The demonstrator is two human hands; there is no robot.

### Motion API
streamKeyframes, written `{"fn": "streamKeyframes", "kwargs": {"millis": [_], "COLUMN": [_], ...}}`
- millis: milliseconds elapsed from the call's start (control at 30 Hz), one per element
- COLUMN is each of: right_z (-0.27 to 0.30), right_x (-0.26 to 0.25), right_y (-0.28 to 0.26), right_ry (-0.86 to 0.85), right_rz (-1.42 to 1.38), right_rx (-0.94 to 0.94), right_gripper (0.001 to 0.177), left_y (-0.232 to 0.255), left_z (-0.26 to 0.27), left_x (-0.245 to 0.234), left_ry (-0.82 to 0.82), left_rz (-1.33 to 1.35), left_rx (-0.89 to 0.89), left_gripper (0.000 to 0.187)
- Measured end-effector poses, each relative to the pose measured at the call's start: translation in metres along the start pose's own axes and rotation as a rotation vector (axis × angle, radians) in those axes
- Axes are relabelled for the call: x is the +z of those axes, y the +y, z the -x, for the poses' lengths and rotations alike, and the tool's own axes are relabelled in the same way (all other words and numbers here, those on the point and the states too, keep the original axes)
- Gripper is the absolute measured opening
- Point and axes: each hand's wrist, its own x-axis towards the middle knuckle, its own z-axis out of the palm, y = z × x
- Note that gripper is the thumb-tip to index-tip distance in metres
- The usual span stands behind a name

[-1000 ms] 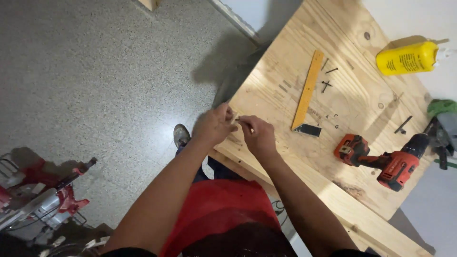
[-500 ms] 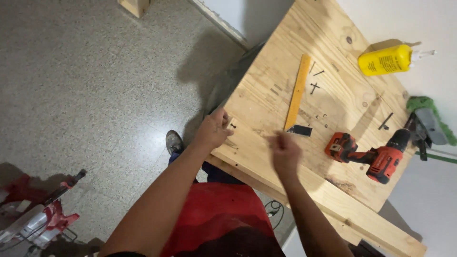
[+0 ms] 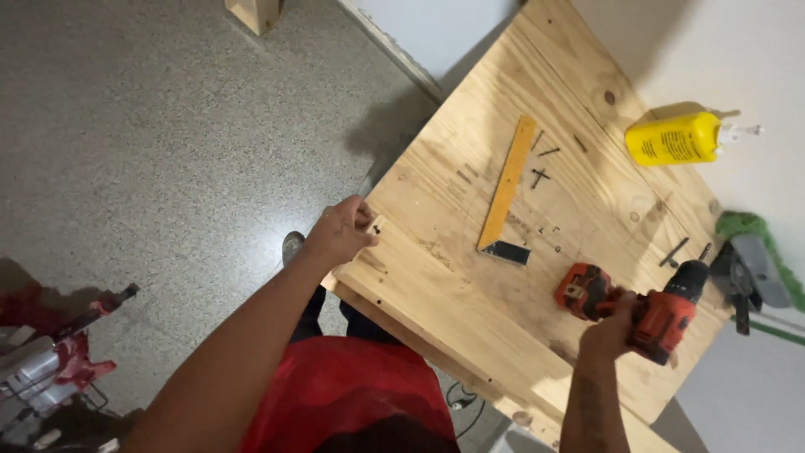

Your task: Assembling wooden structures by applying glue, positioning pieces, and using a power drill to drive screws.

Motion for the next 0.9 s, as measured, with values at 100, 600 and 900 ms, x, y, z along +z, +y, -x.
{"fn": "streamKeyframes", "kwargs": {"millis": [100,600,900], "right_z": [0.017,0.281,0.305], "right_x": [0.009,0.162,0.180], "right_y": [-0.045,-0.321,-0.335], "right_ry": [-0.039,-1.177,-1.158], "right_rz": [-0.035,1.056,1.187], "right_rx": [0.059,0.504,0.540], "right_gripper": [0.020,0.045,0.053], "left_y": [0.000,-0.036,-0.044], "left_z": [0.003,-0.010,-0.017], "left_x": [-0.001,-0.001,0.001], "left_ry": [-0.009,-0.067,-0.095], "left_rz": [0.050,0.315,0.326], "left_rx": [-0.057,0.062,0.072], "left_gripper": [0.040,0.036,0.038]}}
